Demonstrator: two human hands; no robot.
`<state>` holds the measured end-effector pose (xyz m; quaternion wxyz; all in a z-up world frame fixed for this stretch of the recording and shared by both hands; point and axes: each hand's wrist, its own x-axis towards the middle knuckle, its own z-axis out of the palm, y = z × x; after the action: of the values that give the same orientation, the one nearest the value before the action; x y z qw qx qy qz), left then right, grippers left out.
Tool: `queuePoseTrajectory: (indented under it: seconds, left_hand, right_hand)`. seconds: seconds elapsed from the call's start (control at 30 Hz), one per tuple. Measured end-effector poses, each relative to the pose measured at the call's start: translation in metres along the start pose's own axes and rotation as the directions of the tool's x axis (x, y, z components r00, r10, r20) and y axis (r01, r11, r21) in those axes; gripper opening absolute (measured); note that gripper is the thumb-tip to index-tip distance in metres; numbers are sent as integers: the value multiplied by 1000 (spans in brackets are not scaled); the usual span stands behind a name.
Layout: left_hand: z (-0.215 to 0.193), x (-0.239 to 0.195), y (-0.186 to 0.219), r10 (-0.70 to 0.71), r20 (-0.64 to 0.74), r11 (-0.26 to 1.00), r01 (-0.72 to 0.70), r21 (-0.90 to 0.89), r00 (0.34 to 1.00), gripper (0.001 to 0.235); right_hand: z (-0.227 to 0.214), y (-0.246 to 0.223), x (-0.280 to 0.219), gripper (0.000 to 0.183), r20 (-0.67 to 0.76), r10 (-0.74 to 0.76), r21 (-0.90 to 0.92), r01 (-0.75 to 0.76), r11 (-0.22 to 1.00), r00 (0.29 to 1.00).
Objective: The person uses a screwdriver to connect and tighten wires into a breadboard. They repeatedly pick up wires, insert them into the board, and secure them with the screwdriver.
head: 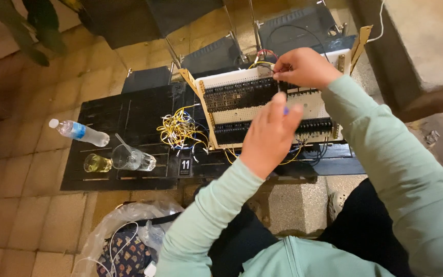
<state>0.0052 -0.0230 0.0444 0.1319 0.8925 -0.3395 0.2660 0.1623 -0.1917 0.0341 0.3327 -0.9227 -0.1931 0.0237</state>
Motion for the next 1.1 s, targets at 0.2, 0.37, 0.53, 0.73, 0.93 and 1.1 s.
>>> queuePoseTrajectory:
  seconds: [0.2,0.37,0.53,0.73,0.93,1.1]
  left_hand:
    - [-13,29,-4,-2,-30,983,8,184,1000,31]
    - [5,0,-4,-6,-213,883,105,458,977,14]
    - [7,21,8,80,35,869,-87,487,996,99]
    - [-9,7,-12,16,-357,851,175,495,934,29]
    - [-23,-33,16,103,-519,979,5,202,849,23]
    - [-9,-72,-3,-175,-454,971,77,-227,874,18]
  right_hand:
    - [6,13,1,16,-49,-2,33,4,999,999]
    - [6,0,-1,15,-77,102,12,-101,995,992]
    - [-1,-24,-2,15,-18,212,-17,-212,977,977]
    - [19,-16,7,14,-129,161,-95,-174,980,978]
    - [22,-25,1,20,-184,318,109,-303,947,930]
    - [-12,-56,-17,14,-111,311,320,-263,910,944]
